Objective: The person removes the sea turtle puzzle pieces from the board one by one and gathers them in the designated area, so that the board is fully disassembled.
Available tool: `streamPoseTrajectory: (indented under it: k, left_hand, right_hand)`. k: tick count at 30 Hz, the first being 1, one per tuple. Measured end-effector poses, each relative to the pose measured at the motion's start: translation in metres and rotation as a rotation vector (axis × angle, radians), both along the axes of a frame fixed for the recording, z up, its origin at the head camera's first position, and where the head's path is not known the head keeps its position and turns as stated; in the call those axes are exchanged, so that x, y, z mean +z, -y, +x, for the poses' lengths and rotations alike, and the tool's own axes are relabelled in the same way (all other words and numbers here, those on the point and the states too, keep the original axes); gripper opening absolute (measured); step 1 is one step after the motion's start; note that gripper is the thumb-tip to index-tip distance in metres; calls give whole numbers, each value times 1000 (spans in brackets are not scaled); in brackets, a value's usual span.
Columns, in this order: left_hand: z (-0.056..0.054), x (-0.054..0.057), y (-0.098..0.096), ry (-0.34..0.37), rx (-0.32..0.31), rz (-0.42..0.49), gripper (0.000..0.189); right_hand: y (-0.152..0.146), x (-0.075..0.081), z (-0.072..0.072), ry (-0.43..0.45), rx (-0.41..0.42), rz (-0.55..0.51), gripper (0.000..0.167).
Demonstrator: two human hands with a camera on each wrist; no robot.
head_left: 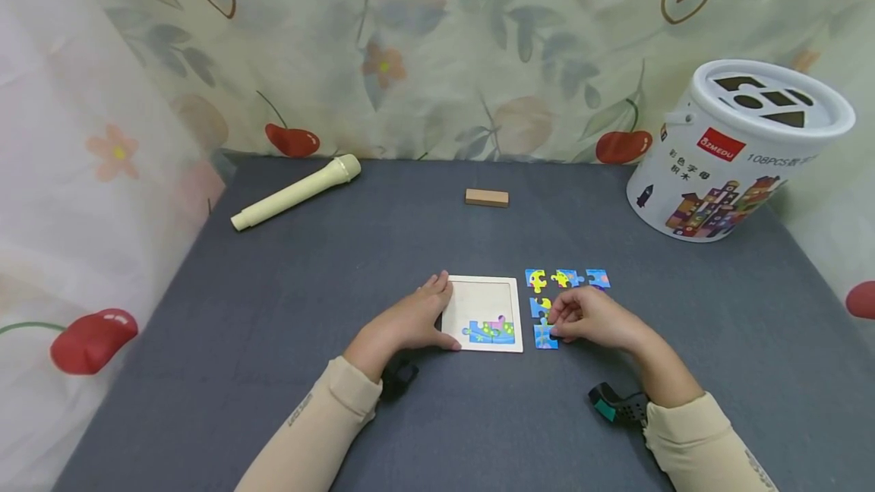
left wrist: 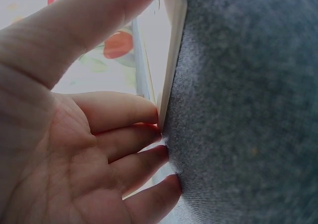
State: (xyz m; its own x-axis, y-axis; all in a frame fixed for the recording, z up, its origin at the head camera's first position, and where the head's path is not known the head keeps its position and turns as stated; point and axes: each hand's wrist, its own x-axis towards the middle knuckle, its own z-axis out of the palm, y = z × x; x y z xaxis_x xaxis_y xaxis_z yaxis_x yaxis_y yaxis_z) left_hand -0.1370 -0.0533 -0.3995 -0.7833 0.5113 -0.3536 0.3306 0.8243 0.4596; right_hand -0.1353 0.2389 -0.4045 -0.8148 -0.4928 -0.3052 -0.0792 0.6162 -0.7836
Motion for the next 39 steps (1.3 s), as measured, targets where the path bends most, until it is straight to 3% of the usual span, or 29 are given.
streamPoseTrajectory:
  k: [27,39]
  left_hand:
    - [-1,-1,-1,-13,6,-17,97]
    - [-2,-2,0,-11,6,-19,97]
  right_hand:
    - [7,0,6,-205,43,119,3]
    - [7,0,6,-193,35,120,3]
